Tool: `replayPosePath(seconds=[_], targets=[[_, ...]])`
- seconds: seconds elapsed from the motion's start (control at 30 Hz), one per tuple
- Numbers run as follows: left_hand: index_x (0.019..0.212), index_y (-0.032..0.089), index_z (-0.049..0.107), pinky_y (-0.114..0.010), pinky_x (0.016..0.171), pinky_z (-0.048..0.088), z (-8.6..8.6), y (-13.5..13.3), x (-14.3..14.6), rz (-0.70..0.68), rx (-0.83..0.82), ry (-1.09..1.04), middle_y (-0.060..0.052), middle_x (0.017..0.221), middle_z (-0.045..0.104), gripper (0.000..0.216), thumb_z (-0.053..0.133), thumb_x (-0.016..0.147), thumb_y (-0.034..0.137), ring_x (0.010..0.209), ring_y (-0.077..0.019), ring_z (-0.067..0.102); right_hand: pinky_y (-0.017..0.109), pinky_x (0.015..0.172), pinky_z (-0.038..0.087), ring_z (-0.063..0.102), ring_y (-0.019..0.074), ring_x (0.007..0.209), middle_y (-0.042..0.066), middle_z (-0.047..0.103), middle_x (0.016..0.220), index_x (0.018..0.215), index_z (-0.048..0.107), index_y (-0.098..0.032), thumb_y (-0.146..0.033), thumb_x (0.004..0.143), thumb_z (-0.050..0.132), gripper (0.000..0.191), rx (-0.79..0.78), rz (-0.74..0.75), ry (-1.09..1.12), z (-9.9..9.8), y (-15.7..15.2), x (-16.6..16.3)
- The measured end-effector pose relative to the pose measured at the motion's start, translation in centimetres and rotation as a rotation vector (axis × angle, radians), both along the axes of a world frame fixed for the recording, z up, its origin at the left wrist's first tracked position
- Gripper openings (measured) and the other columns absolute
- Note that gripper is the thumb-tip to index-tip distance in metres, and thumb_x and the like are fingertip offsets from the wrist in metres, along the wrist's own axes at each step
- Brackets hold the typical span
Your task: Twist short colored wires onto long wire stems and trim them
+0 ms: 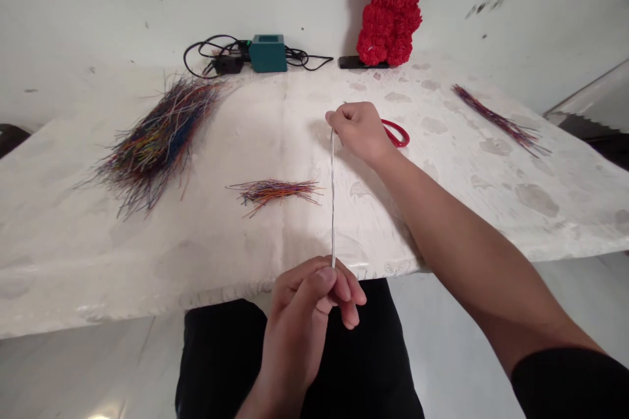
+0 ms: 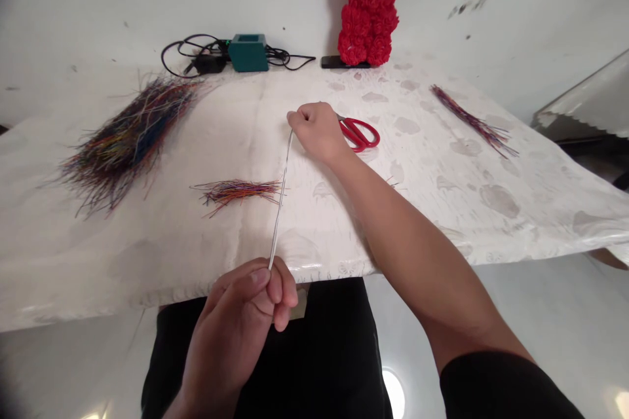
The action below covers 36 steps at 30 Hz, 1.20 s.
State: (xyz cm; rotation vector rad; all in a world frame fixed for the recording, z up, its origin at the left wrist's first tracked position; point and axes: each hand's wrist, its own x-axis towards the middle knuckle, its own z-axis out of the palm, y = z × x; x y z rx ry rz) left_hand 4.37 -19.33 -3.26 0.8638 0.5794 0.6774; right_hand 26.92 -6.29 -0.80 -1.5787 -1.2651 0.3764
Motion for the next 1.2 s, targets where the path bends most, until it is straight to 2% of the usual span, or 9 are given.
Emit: replayPosePath(seconds=[0.3, 0.43, 0.53, 0.67, 0.8, 0.87, 0.97, 1.1, 1.2], targets=[[0.061, 0.014, 0.060, -0.022, 0.054, 0.043, -0.4, -1.6, 1.2, 0.118, -0.002, 0.056, -0.004, 0.067, 0.064, 0.034, 0.045, 0.091, 0.020, 0.056, -0.0105, 0.055, 0.029, 0.050, 0.023, 0.024, 0.0090, 0.051, -0.004, 0.024, 0.053, 0.051, 0.029, -0.021, -0.017, 0.086, 0.056, 0.043, 0.000, 0.024, 0.055, -0.3, 0.1, -0.2], [0.062, 0.015, 0.060, -0.023, 0.055, 0.045, -0.8, -1.9, 1.6, 0.160, 0.072, 0.101, -0.003, 0.068, 0.065, 0.035, 0.044, 0.093, 0.019, 0.056, -0.0104, 0.056, 0.029, 0.050, 0.023, 0.025, 0.0089, 0.051, -0.004, 0.025, 0.053, 0.051, 0.030, -0.021, -0.016, 0.085, 0.055, 0.043, -0.009, 0.015, 0.059, -0.3, 0.0, -0.4], [0.064, 0.016, 0.059, -0.025, 0.058, 0.047, -0.7, -1.7, 1.3, 0.274, 0.290, 0.203, -0.002, 0.074, 0.064, 0.034, 0.044, 0.094, 0.017, 0.062, -0.0115, 0.057, 0.029, 0.050, 0.023, 0.025, 0.0088, 0.052, -0.004, 0.024, 0.053, 0.050, 0.030, -0.021, -0.015, 0.085, 0.056, 0.043, -0.003, -0.003, 0.059, -0.3, 0.1, -0.2], [0.064, 0.017, 0.062, -0.024, 0.064, 0.047, -0.5, -1.1, 1.0, 0.538, 0.727, 0.410, -0.004, 0.088, 0.057, 0.029, 0.050, 0.091, 0.011, 0.089, -0.0153, 0.057, 0.029, 0.049, 0.023, 0.024, 0.0089, 0.052, -0.004, 0.023, 0.052, 0.050, 0.029, -0.021, -0.017, 0.085, 0.056, 0.044, 0.001, -0.004, 0.071, -0.4, 0.3, 0.1], [0.076, 0.018, 0.068, -0.033, 0.074, 0.048, -0.8, -0.8, 1.0, 0.678, 1.029, 0.499, -0.006, 0.109, 0.056, 0.023, 0.052, 0.088, 0.008, 0.097, -0.0184, 0.057, 0.029, 0.048, 0.024, 0.024, 0.0085, 0.050, -0.004, 0.023, 0.052, 0.051, 0.028, -0.021, -0.018, 0.086, 0.056, 0.045, -0.021, 0.013, 0.090, -0.5, 0.2, 0.0], [0.081, 0.018, 0.069, -0.037, 0.078, 0.047, -1.0, -0.6, 1.1, 0.693, 1.198, 0.505, -0.006, 0.117, 0.059, 0.020, 0.054, 0.084, 0.004, 0.098, -0.0203, 0.056, 0.029, 0.048, 0.024, 0.025, 0.0084, 0.050, -0.004, 0.024, 0.052, 0.051, 0.029, -0.021, -0.019, 0.086, 0.056, 0.044, -0.031, 0.020, 0.092, -0.5, 0.1, -0.2], [0.083, 0.017, 0.067, -0.037, 0.076, 0.048, -0.9, -0.2, 1.4, 0.622, 1.372, 0.455, -0.006, 0.114, 0.066, 0.021, 0.056, 0.079, -0.001, 0.097, -0.0212, 0.054, 0.029, 0.049, 0.024, 0.024, 0.0083, 0.050, -0.004, 0.024, 0.053, 0.051, 0.029, -0.021, -0.020, 0.087, 0.056, 0.044, -0.040, 0.027, 0.091, -0.4, 0.0, -0.4], [0.081, 0.015, 0.065, -0.031, 0.068, 0.051, -0.4, 0.2, 1.6, 0.477, 1.378, 0.340, -0.004, 0.102, 0.072, 0.024, 0.053, 0.078, -0.006, 0.088, -0.0173, 0.055, 0.029, 0.049, 0.025, 0.022, 0.0081, 0.050, -0.004, 0.022, 0.052, 0.052, 0.029, -0.021, -0.021, 0.087, 0.055, 0.044, -0.050, 0.038, 0.094, -0.3, -0.1, -0.5], [0.079, 0.013, 0.065, -0.030, 0.067, 0.052, -0.1, 0.2, 1.7, 0.468, 1.340, 0.306, -0.004, 0.090, 0.071, 0.024, 0.052, 0.078, -0.007, 0.084, -0.0151, 0.056, 0.029, 0.051, 0.027, 0.022, 0.0084, 0.050, -0.005, 0.022, 0.052, 0.052, 0.029, -0.021, -0.022, 0.087, 0.055, 0.043, -0.053, 0.046, 0.097, -0.3, -0.1, -0.5]])
